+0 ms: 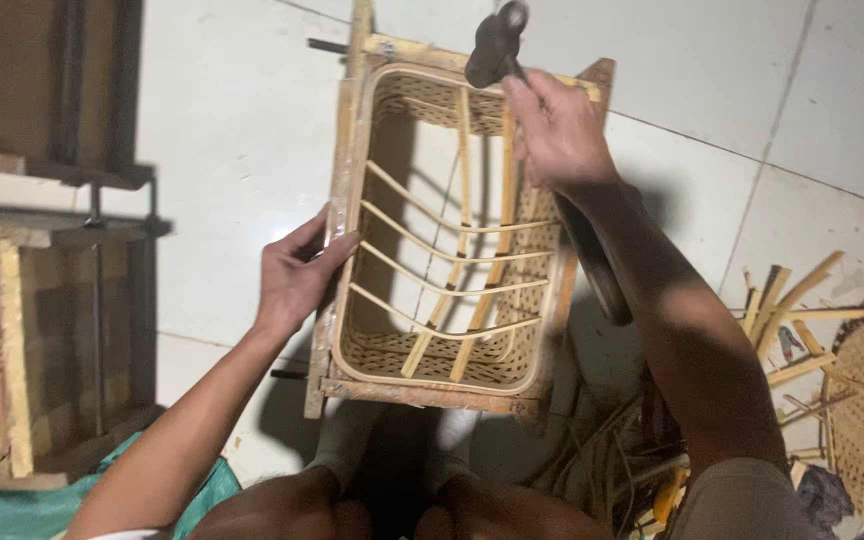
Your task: The person sits on the floor assembling a rattan basket frame. They insert thin rattan strips across the frame, tap them into place with a hammer, trim with pliers, and squeeze glue from a bottle onto the joints.
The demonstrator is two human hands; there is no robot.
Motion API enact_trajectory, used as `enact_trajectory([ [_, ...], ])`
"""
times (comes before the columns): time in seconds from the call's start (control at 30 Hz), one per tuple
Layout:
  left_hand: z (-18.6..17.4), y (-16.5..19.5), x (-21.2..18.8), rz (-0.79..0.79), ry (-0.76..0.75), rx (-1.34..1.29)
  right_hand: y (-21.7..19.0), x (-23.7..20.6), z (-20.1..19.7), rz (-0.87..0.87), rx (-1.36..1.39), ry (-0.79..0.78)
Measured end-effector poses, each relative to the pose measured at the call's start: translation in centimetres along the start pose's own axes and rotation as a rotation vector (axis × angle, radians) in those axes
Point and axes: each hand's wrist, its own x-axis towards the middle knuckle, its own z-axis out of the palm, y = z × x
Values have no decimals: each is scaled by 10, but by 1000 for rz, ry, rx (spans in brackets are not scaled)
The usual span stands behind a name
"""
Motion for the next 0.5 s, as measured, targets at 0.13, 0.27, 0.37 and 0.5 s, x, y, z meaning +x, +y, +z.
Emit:
enact_trajectory([
  [0.13, -4, -2, 2, 36, -21, 7, -32, 20, 24, -175, -96, -37],
  [0.27, -15, -12, -20, 5, -41, 104, -60, 12, 25, -33, -58, -78],
  [0.37, -19, -27, -52, 4, -42, 93, -67, -1, 42, -166, -35, -93],
  [0.5, -17, -40, -60, -50, -13, 63, -63, 1, 78, -191, -241, -186],
])
